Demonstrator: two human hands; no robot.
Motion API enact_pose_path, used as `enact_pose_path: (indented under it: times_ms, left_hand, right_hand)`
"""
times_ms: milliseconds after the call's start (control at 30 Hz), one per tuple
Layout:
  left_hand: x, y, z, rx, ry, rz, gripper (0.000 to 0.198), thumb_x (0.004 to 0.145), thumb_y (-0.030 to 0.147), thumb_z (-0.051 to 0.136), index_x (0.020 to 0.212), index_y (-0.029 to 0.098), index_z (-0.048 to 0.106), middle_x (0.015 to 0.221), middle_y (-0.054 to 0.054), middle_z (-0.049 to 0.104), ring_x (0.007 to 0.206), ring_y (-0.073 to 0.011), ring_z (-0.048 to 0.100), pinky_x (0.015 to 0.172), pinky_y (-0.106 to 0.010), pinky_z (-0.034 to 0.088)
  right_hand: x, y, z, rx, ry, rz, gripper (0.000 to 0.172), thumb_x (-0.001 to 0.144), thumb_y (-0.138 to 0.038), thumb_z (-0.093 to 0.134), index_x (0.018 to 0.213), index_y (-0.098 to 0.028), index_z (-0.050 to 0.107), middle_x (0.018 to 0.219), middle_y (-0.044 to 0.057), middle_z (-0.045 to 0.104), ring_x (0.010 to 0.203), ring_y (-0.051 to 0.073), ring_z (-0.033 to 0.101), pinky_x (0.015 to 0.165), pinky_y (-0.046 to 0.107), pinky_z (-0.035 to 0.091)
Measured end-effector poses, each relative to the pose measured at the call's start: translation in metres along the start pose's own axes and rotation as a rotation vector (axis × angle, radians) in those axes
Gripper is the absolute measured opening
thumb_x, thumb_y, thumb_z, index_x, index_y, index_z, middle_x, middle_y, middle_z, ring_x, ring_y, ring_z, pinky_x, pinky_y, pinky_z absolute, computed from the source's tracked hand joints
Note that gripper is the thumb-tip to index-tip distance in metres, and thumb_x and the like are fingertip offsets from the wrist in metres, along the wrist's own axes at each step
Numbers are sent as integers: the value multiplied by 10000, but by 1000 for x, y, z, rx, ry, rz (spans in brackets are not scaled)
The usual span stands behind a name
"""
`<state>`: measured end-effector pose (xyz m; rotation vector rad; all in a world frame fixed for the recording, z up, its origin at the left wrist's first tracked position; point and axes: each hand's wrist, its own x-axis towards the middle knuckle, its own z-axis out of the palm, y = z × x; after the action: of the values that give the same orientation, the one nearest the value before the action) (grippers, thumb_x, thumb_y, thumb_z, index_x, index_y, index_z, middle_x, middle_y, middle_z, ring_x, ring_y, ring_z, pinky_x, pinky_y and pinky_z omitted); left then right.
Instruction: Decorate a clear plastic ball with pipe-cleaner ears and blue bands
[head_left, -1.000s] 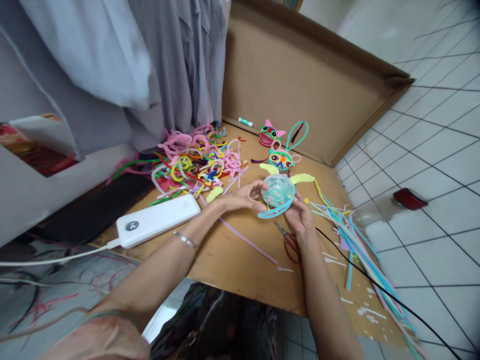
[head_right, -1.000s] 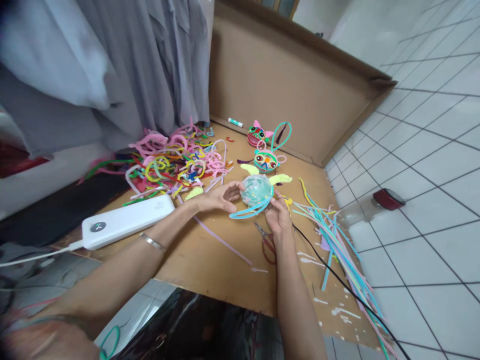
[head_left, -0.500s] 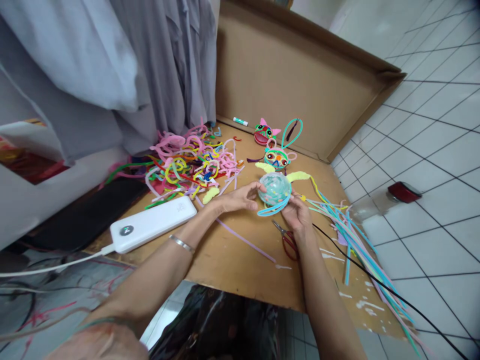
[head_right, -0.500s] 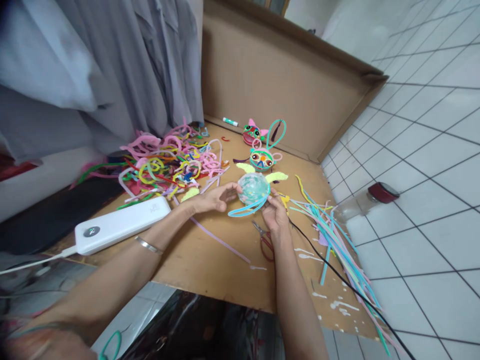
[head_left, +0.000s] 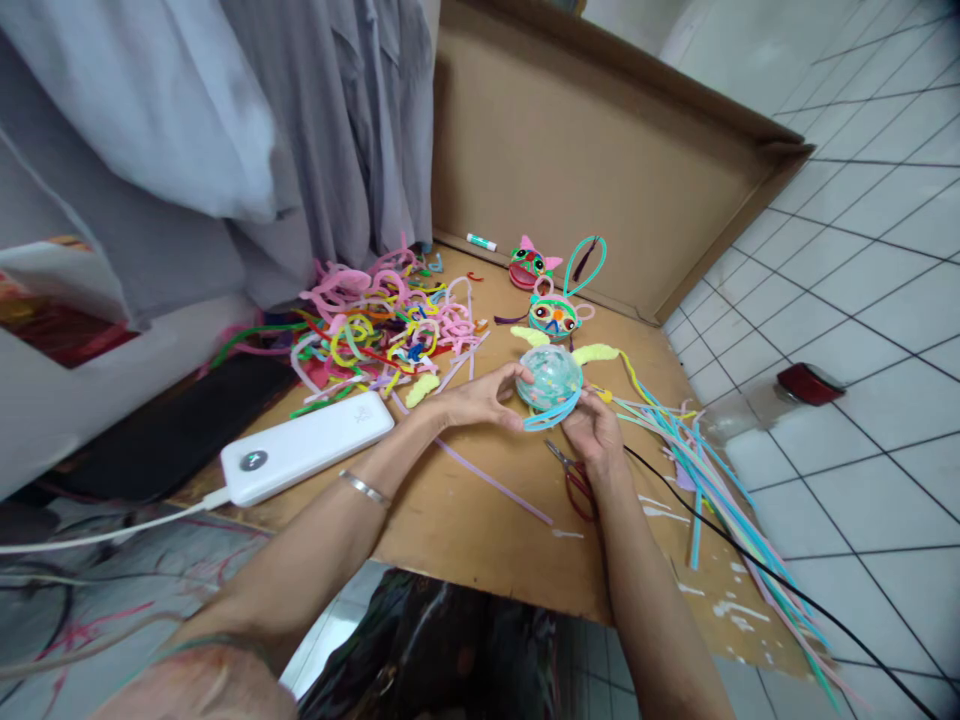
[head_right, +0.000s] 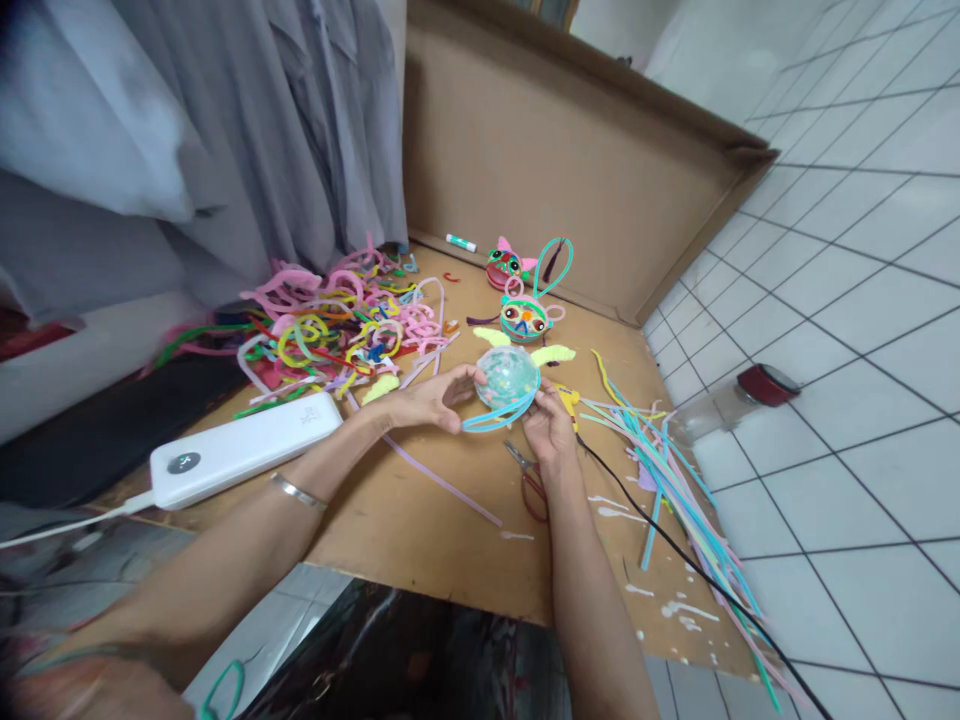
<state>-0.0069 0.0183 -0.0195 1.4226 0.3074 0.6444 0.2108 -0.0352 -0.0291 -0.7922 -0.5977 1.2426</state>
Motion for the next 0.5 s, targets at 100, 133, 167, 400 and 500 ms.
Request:
enact_pose_path:
  times_ms: [100, 133, 167, 400, 500]
  left_hand:
    - [2, -4, -3, 7, -22, 21, 890, 414, 509, 939, 1132, 217, 502, 1228, -80, 528, 1251, -294, 486, 1143, -491, 280]
    - [2, -4, -3, 17, -22, 37, 892, 415, 511, 938, 1142, 225, 505, 1237, -77, 529, 1261, -289, 482, 1145, -482, 279]
    - [2, -4, -3, 29, -22, 53, 889, 416, 504, 939, 1145, 233, 509, 1241, -72, 533, 1267, -283, 479, 1146, -471, 279]
    - [-8, 14, 1, 158, 14, 29, 570, 690, 521, 781, 1085, 208, 516, 1146, -52, 579, 1139, -235, 524, 1014, -381, 384]
    - [-7, 11, -2, 190, 75, 56, 444, 779, 523, 679, 1051, 194, 558, 1075, -39, 608, 1068, -217, 537, 989, -352, 383]
  right_hand:
    - [-1, -1, 3, 29, 56, 15, 228, 621, -75, 653, 786, -232, 644, 707, -72, 716, 671, 101, 646, 670, 232, 543]
    - [-2, -2, 4, 35, 68, 15, 233, 620, -69, 651, 786, -231, 645, 709, -72, 718, 667, 99, 645, 661, 227, 542]
    - [-2, -2, 4, 38, 74, 12, 235, 620, -64, 652, 786, -231, 645, 709, -74, 718, 665, 97, 644, 661, 226, 543]
    - [1, -3, -1, -19, 18, 4, 286, 628, -81, 710, 846, -248, 632, 741, -92, 723, 685, 101, 662, 720, 263, 556]
    - [1, -2, -3, -20, 8, -1, 288, 631, -93, 716, 856, -250, 629, 753, -92, 730, 679, 98, 667, 712, 263, 559]
